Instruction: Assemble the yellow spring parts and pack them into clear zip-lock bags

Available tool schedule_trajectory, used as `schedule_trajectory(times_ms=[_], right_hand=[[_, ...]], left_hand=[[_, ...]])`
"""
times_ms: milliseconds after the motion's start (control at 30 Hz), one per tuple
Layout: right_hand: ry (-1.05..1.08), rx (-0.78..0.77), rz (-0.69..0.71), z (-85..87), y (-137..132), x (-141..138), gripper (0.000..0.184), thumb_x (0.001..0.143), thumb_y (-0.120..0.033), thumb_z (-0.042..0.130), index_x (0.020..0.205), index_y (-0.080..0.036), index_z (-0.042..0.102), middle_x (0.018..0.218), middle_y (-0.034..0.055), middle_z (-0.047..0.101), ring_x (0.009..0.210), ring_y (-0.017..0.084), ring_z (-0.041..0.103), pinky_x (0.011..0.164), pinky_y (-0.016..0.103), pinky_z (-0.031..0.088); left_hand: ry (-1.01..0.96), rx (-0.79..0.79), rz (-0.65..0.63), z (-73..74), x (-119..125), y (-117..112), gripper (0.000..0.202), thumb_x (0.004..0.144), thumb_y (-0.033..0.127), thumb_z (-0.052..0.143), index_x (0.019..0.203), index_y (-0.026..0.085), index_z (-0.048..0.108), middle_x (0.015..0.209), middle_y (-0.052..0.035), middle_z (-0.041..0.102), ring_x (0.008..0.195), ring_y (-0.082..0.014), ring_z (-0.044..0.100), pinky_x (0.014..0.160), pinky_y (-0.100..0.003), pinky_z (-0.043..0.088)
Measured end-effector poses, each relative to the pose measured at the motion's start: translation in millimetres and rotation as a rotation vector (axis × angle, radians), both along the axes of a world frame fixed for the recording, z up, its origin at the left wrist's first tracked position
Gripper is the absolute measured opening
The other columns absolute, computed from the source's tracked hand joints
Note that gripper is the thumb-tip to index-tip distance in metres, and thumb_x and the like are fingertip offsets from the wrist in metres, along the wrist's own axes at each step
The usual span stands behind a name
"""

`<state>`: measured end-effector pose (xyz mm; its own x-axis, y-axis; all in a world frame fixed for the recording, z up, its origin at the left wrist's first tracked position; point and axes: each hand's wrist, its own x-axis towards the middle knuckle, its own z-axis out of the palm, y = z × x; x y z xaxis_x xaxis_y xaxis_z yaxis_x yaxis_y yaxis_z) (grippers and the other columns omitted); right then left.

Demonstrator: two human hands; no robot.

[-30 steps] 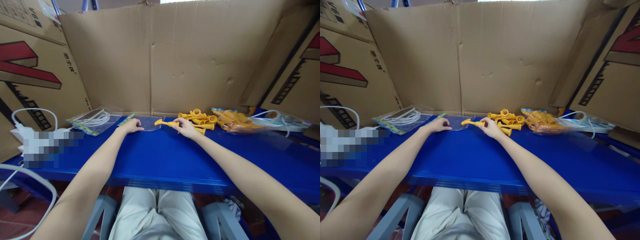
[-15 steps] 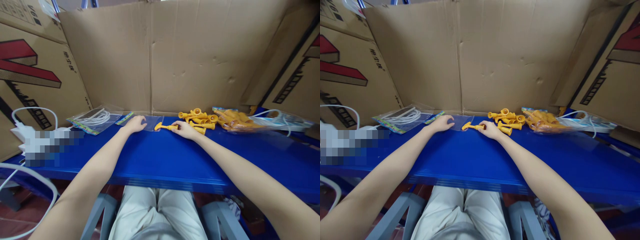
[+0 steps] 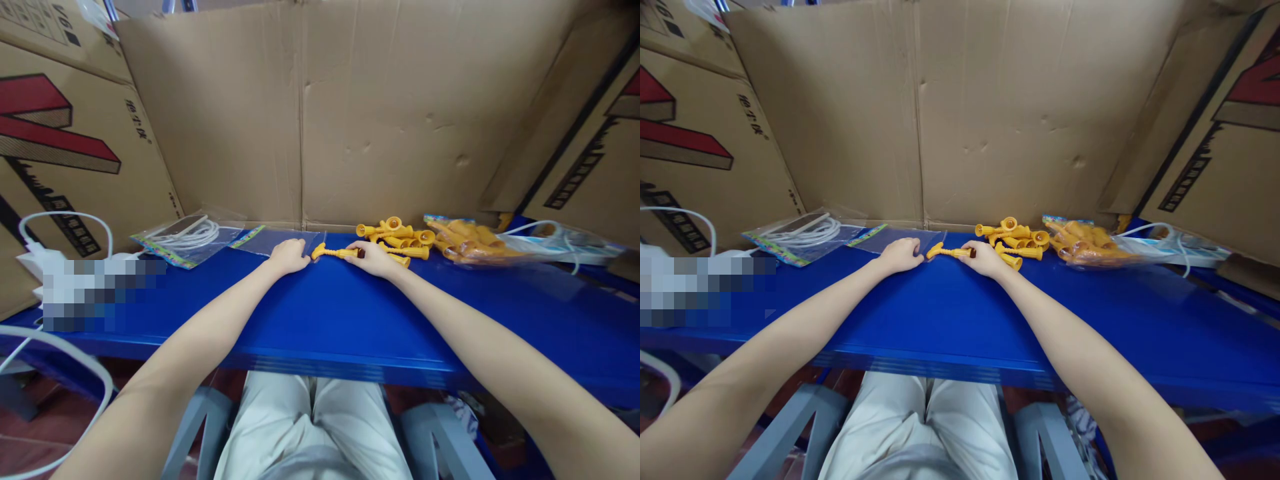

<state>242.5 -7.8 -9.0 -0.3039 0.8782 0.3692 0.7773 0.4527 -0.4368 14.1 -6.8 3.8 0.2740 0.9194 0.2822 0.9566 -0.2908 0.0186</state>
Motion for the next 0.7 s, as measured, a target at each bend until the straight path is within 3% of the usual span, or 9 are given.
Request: schedule_trajectory(times_ms=[100,333,533,700], right_hand=[[-0.006,0.018,0.014,1.2,-1.1,-4.7,0.027,0.08,-0.029,0.059,0.103,-0.016,0.065,0.101,0.0063,0.068,0.085,0.017,0.063,0.077,0.027,0.047],[0.003,0.063,0.045,9.4,-5.1,-16.1,0.027,0.08,-0.026,0.059,0.101,-0.014,0.068,0.102,0.0083,0.069,0.091,0.019,0.063,0.083,0.029,0.046],[0.003,0.091,0.091,17.8,3.1,-31.6,0.023,0.076,-0.024,0.059,0.094,-0.015,0.071,0.091,0.0057,0.071,0.08,0.017,0.064,0.075,0.026,0.047],[0.098,-0.031,0.068,21.3,20.7,-50.9,0.023,0.071,-0.02,0.062,0.091,-0.012,0.072,0.08,0.0038,0.07,0.069,0.014,0.061,0.065,0.022,0.045]], left_hand=[[0.04,0.05,-0.028,-0.3,2.2,-2.4,0.017,0.078,0.027,0.048,0.083,0.017,0.061,0.095,-0.0116,0.064,0.087,-0.026,0.061,0.067,-0.034,0.045],[0.109,0.268,-0.141,0.3,5.8,-5.5,0.02,0.082,0.021,0.044,0.088,0.013,0.06,0.098,-0.0139,0.061,0.095,-0.0268,0.057,0.079,-0.038,0.042],[0.186,0.393,-0.261,0.0,12.0,-12.1,0.019,0.081,0.016,0.043,0.089,0.014,0.06,0.101,-0.0135,0.061,0.096,-0.0258,0.054,0.092,-0.042,0.036],[0.166,0.387,-0.298,-0.6,12.8,-13.5,0.023,0.08,0.015,0.042,0.093,0.012,0.06,0.101,-0.0144,0.061,0.099,-0.0261,0.054,0.099,-0.046,0.032]])
